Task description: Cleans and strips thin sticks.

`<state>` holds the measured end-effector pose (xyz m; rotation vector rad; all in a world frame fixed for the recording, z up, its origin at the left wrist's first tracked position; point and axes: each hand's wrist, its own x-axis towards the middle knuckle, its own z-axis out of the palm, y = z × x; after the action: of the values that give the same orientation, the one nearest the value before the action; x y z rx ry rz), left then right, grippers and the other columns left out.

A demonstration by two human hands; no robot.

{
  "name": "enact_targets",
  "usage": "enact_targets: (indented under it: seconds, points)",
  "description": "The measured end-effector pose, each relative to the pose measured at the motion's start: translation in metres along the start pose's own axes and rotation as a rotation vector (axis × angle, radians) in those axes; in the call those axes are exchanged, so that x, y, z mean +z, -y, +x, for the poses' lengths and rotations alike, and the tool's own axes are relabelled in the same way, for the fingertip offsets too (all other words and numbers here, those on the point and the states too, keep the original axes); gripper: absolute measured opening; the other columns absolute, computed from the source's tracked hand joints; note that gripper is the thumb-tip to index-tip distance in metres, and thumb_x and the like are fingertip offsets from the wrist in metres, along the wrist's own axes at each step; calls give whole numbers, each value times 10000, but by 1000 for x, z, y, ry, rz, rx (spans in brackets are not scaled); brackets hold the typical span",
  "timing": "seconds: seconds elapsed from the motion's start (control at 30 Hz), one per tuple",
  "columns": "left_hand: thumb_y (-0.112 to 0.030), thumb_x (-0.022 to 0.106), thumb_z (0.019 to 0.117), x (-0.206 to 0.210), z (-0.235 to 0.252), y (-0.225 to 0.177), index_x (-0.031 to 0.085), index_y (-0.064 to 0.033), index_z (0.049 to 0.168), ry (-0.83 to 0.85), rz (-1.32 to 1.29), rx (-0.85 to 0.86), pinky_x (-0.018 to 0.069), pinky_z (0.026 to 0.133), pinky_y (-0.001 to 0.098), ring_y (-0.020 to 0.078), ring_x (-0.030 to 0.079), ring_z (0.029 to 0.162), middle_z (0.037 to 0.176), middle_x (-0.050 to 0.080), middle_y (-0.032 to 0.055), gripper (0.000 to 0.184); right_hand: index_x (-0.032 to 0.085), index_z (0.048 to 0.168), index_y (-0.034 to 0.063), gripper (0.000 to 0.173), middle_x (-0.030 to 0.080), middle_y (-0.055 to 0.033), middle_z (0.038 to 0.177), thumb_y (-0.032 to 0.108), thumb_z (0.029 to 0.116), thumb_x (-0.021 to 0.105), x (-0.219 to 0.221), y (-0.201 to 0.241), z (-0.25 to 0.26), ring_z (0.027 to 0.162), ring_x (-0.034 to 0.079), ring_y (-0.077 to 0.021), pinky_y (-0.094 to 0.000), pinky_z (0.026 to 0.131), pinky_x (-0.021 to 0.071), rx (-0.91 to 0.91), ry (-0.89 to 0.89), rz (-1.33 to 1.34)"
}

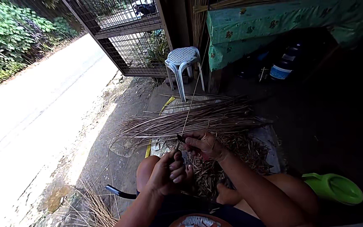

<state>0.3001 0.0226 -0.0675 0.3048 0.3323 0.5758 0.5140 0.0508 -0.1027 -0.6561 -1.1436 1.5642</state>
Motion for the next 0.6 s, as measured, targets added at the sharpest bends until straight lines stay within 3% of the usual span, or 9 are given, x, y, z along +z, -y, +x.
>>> enact_targets:
  seconds: [0.13, 0.23, 0.33, 0.4, 0.5, 0.6]
  points:
    - [-282, 445, 1061, 1, -6, 8, 571, -164, 835, 21, -33, -54, 492, 505, 224, 64, 505, 463, 559, 447, -71, 284, 682, 1241, -2, 269, 683, -50, 759, 120, 1041, 549, -22, 10, 3, 587, 615, -87, -215, 562, 537, -60, -173, 6]
    - [-310, 401, 1079, -2, -5, 10, 571, -171, 842, -1, 44, -33, 491, 509, 221, 62, 502, 470, 572, 450, -72, 323, 622, 1353, 38, 338, 686, -51, 786, 147, 1042, 550, -20, 13, -1, 604, 633, -100, -227, 564, 552, 1, -49, -7]
    - [-327, 338, 1093, -2, -1, 6, 556, -182, 842, -76, 273, 64, 409, 466, 184, 27, 421, 456, 578, 407, -92, 363, 665, 1264, -1, 291, 690, -6, 783, 162, 1047, 559, -2, 12, -3, 590, 612, -70, -217, 542, 529, 34, 75, -67]
    - [-338, 346, 1087, -1, -2, 3, 553, -188, 838, -126, 388, 109, 370, 446, 174, 14, 389, 446, 573, 394, -100, 357, 689, 1189, -7, 255, 687, 3, 769, 159, 1045, 560, 1, 14, -2, 586, 605, -56, -203, 540, 520, 22, 20, -105]
    - [-377, 410, 1073, -2, -7, 3, 558, -181, 844, -155, 472, 116, 358, 435, 170, 12, 380, 440, 575, 390, -97, 336, 690, 1175, -29, 252, 686, -28, 762, 142, 1045, 557, -11, 16, 1, 584, 610, -73, -207, 542, 525, 8, -126, -114]
    - [-405, 451, 1061, -5, -8, 5, 556, -181, 850, -160, 522, 136, 346, 432, 170, 10, 371, 439, 577, 383, -97, 325, 678, 1200, -4, 260, 685, -7, 779, 168, 1046, 558, -11, 18, -2, 595, 615, -68, -207, 543, 527, 73, -1, -167]
